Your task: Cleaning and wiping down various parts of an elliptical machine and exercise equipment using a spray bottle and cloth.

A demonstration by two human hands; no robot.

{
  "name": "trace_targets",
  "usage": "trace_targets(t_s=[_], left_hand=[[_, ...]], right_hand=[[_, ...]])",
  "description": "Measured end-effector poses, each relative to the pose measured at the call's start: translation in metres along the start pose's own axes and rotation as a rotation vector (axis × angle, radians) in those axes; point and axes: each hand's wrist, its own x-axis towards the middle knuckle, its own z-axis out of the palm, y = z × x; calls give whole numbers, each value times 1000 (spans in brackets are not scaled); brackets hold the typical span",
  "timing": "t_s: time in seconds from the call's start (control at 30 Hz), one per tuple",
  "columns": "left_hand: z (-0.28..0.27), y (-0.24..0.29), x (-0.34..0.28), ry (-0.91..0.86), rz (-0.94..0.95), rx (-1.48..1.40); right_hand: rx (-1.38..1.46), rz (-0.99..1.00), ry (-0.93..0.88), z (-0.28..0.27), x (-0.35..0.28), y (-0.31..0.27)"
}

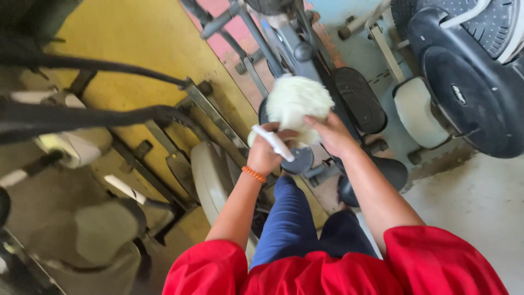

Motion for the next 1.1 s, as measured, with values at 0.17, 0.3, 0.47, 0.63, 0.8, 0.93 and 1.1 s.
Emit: trace_targets(t_s=[0.17, 0.3, 0.47, 0.63, 0.8, 0.93, 1.1], left_hand=[[44, 61, -33, 49, 184, -80], [73, 91, -71, 144, 124, -216], [83, 128, -124, 290, -34, -223], [83, 142, -161, 495, -117, -278], [78, 128, -192, 652, -90, -254], [59, 131, -212, 737, -109, -162], [40, 137, -232, 776, -132, -156]], right_hand=[[-395, -94, 266, -26, -72, -27], [-593, -180, 325, -79, -113, -30], [-578, -241, 302, -165, -168, -22], [-562, -47, 359, -230, -207, -8], [-205, -117, 188, -269, -208, 2], [-300, -208, 152, -278, -195, 12], [-359, -217, 93, -255, -188, -5]])
